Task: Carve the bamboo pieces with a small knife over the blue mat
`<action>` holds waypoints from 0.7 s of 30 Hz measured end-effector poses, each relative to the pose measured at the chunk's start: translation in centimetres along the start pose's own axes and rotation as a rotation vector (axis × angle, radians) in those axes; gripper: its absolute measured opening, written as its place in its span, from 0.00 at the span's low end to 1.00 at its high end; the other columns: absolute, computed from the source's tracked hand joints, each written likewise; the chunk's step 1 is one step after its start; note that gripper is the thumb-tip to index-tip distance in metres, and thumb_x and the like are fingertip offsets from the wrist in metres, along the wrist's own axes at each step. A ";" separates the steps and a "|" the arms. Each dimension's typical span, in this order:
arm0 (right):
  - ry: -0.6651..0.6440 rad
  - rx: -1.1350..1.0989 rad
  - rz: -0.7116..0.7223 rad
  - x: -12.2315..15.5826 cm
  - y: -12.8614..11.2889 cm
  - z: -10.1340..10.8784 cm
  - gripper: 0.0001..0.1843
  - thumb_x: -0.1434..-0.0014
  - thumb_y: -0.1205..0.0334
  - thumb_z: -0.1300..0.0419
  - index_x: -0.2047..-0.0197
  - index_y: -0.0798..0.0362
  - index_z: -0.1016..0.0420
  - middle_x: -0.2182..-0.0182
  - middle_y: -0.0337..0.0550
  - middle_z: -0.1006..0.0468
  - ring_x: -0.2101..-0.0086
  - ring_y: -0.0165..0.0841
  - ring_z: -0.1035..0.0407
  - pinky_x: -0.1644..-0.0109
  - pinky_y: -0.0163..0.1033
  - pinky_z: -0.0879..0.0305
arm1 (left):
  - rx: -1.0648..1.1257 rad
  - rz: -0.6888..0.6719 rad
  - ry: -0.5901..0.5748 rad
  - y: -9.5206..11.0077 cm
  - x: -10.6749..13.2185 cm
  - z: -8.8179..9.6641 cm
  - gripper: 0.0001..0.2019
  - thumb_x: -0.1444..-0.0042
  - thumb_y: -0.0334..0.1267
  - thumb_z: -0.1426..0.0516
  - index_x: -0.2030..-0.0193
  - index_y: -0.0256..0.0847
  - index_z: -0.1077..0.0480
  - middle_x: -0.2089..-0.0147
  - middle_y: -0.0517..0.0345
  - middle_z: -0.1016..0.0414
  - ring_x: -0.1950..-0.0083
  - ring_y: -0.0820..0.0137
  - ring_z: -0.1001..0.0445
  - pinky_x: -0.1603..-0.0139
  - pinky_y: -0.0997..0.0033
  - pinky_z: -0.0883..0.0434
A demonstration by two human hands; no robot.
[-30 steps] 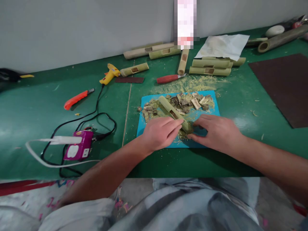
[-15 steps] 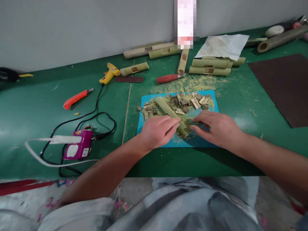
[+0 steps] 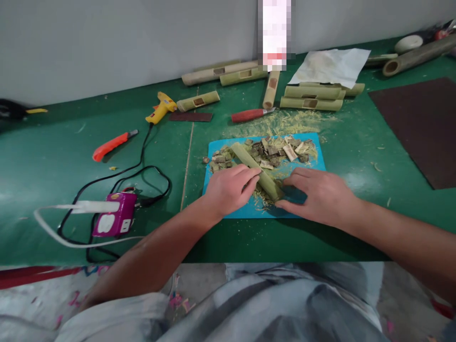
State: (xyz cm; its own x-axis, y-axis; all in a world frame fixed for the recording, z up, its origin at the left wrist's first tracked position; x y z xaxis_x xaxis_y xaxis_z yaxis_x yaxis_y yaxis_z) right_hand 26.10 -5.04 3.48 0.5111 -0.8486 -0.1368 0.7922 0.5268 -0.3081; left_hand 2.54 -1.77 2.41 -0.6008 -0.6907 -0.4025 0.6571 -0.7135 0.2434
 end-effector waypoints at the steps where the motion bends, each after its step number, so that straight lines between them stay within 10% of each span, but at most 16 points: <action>1: -0.007 0.025 0.001 0.0 -0.2 -0.1 0.19 0.40 0.44 0.38 0.62 0.53 0.22 0.66 0.45 0.21 0.67 0.36 0.28 0.66 0.40 0.40 | 0.000 -0.002 -0.010 0.2 0.0 0.0 0.12 0.31 0.37 0.47 0.50 0.37 0.23 0.61 0.54 0.19 0.65 0.69 0.21 0.66 0.74 0.31; 8: -0.013 0.130 0.032 0.0 -1.2 -1.1 0.19 0.37 0.46 0.40 0.68 0.54 0.24 0.70 0.46 0.23 0.70 0.34 0.30 0.68 0.40 0.45 | 0.004 -0.119 -0.108 0.8 0.2 -0.6 0.15 0.28 0.39 0.51 0.49 0.39 0.23 0.61 0.54 0.19 0.63 0.69 0.21 0.65 0.73 0.30; 13: 0.020 0.126 0.035 0.1 -1.2 -1.3 0.20 0.37 0.47 0.40 0.71 0.54 0.26 0.73 0.45 0.24 0.72 0.33 0.32 0.69 0.40 0.47 | -0.107 0.008 0.044 -1.4 -0.4 -0.2 0.14 0.30 0.37 0.49 0.51 0.35 0.23 0.62 0.51 0.20 0.64 0.69 0.23 0.66 0.72 0.31; 21: 0.003 0.079 0.033 0.1 -0.9 -1.5 0.18 0.37 0.48 0.40 0.70 0.53 0.26 0.72 0.44 0.24 0.72 0.33 0.32 0.70 0.39 0.48 | -0.072 -0.100 -0.150 1.8 0.4 -0.1 0.18 0.28 0.39 0.54 0.50 0.38 0.23 0.66 0.54 0.23 0.67 0.70 0.25 0.68 0.73 0.34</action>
State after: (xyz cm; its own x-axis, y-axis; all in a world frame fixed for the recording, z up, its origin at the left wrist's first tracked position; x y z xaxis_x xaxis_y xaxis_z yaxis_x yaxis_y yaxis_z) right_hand 24.89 -5.66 2.38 0.5364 -0.8307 -0.1490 0.7988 0.5567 -0.2281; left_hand 3.53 -3.34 2.60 -0.7222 -0.6305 -0.2843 0.6184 -0.7728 0.1427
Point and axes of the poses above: each hand's wrist, its own x-axis away from the middle knuckle, its own z-axis out of the back of the hand, y = z × x, the point moved 1 cm from there along -x, towards the middle knuckle
